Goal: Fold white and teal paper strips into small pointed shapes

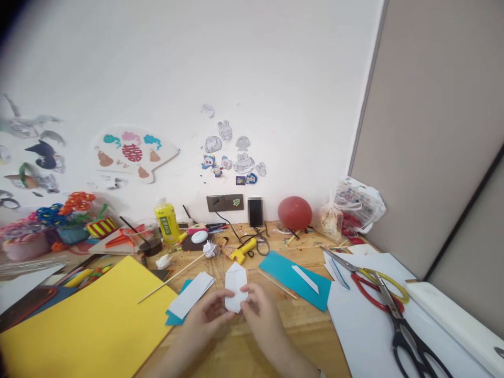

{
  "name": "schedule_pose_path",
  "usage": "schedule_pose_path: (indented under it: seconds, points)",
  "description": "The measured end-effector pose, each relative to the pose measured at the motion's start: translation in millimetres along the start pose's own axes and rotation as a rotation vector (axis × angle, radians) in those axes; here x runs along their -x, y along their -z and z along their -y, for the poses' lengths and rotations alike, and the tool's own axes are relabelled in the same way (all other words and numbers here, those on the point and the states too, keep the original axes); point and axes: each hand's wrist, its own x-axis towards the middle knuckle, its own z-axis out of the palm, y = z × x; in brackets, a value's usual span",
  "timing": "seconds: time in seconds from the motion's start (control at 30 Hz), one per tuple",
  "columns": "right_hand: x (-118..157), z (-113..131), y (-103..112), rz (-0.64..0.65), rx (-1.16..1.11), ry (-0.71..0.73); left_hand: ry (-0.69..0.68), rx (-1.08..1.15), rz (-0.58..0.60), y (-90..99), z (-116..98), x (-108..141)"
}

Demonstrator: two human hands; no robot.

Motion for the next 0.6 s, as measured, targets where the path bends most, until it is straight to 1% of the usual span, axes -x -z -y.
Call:
schedule_pose_path:
  seconds: [0.07,0.2,0.27,0.37,0.47,0.6]
  points:
    - [1,1,0,0.001,-0.002,0.009,-0.019,-0.099,0.017,3.0,-4,0]
    - [3,0,2,0.005,0.073,0.051,-0.081,-0.377,-0.025,8.6,-7,1]
    - [4,-1,2,0.007,0.115,0.065,-0.090,-0.440,-0.027,8.9,-8,2]
    - [5,-1,2,0.001,0.178,0.093,-0.069,-0.411,-0.043,5.9,-5,2]
    - [6,-2,1,-0.008,0.246,0.122,-0.031,-0.285,-0.085,1.0,0,2]
    - [9,-1,0,0.023,0.293,0.138,0.004,-0.157,-0.140,-4.3,4,2]
